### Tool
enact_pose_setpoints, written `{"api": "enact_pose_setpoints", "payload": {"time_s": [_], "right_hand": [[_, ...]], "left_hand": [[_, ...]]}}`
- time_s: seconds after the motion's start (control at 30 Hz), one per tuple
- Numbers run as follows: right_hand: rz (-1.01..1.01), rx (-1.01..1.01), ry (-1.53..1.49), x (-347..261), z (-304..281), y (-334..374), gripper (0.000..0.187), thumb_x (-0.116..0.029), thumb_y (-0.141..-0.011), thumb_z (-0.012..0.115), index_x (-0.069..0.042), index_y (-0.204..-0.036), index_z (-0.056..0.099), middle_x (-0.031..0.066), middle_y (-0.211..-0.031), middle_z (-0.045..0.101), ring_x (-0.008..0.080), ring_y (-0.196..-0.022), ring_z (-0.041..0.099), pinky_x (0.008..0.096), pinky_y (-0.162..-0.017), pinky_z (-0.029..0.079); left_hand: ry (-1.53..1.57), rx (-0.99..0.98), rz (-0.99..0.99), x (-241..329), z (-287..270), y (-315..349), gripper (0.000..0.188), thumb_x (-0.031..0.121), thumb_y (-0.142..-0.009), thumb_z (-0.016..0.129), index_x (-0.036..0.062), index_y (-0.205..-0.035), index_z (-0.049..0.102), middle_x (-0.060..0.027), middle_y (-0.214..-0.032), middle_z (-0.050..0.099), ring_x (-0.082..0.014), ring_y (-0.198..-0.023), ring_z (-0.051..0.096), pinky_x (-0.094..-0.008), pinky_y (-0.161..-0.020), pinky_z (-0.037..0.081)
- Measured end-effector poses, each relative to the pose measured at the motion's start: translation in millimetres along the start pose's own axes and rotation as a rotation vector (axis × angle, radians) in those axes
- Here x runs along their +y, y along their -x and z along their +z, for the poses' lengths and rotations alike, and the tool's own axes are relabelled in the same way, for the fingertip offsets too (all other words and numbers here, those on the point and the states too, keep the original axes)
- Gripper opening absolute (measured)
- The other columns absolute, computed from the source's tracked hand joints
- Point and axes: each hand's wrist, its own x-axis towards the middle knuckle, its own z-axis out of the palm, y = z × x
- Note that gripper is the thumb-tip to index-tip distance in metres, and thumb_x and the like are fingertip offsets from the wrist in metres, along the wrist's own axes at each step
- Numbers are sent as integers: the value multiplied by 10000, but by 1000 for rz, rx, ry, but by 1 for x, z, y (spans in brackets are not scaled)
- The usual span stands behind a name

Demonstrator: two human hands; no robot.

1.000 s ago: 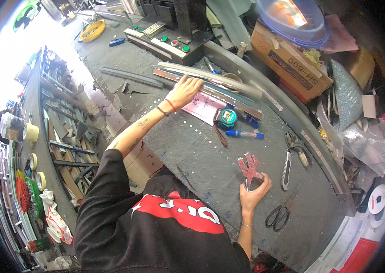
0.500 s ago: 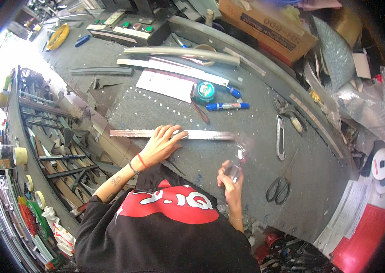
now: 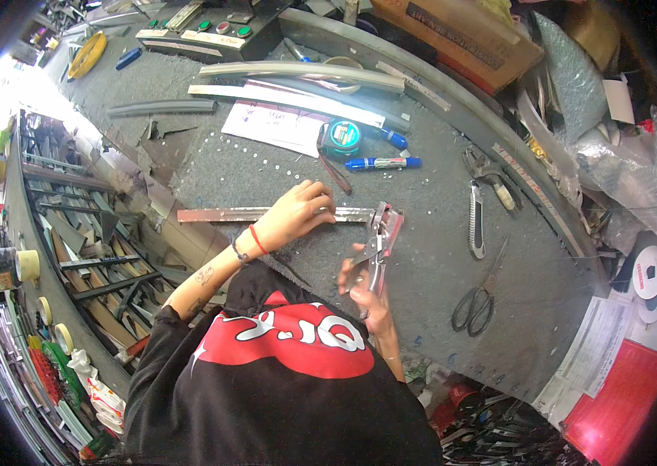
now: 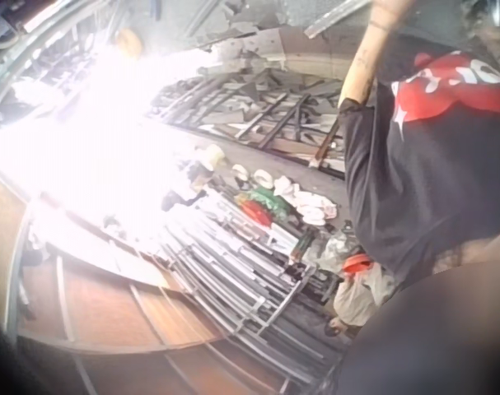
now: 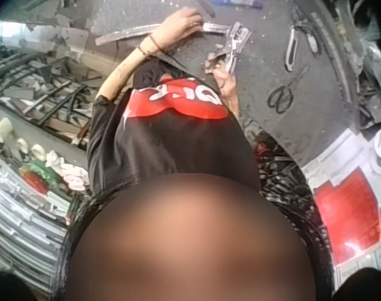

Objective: The person uses a manual metal profile cutter to trim the ends of several aluminum extrusions. They position each profile in the cutter, squeeze the handles to cut, and place the finished pieces on the workbench. The person repeats this process for multiple profiles of different colors.

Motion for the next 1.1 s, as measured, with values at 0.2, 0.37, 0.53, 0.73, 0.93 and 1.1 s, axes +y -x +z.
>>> {"api": "enact_pose_setpoints", "payload": {"time_s": [0.2,0.37,0.53,0.73,0.93,1.1], "right_hand": [[-399,441,1372,-14,29,-1,808,-283,-737,688,10,-1365,273,177,-1174,413,298,-1074,415,419,-916,340],[-258,353,893,-20,43,8,764,-325,-837,626,38,-1385,238,188,-1203,441,260,-976,480,383,-868,392],[240,-173,60,-19,2,7,829,-520,-888,483,36,-1411,159,223,-1346,379,269,-1213,446,408,-1000,367],[372,-500,18,-3,-12,2,953,-407,-810,650,1,-1432,53,211,-1459,178,339,-1345,250,469,-1110,206],[351,-232,-212,10,16,19,762,-61,-786,535,15,-1417,115,205,-1430,250,350,-1331,287,495,-1111,205],[208,-226,-169,-7,-5,18,787,-150,-661,580,50,-1361,283,221,-1224,459,402,-1179,465,540,-1047,303]], "left_hand": [[1009,-140,-312,66,10,8,448,249,-888,582,1,-1243,465,-130,-1182,558,-209,-1062,541,-351,-931,417],[1346,182,-567,74,29,17,463,372,-944,491,-2,-1217,501,-76,-1097,603,-145,-1022,549,-323,-936,410],[1414,94,-562,67,25,30,439,339,-952,486,-4,-1225,485,-72,-1160,555,-120,-1066,480,-278,-924,381],[436,203,-159,77,22,28,372,370,-947,438,47,-911,618,-91,-1258,469,-258,-1210,365,-405,-1026,252],[638,231,-424,81,28,24,285,286,-950,437,29,-993,554,-111,-1109,500,-286,-1085,423,-375,-958,307],[61,260,-287,46,18,20,336,246,-820,628,56,-1071,512,-121,-1095,496,-294,-1002,474,-385,-859,380]]}}
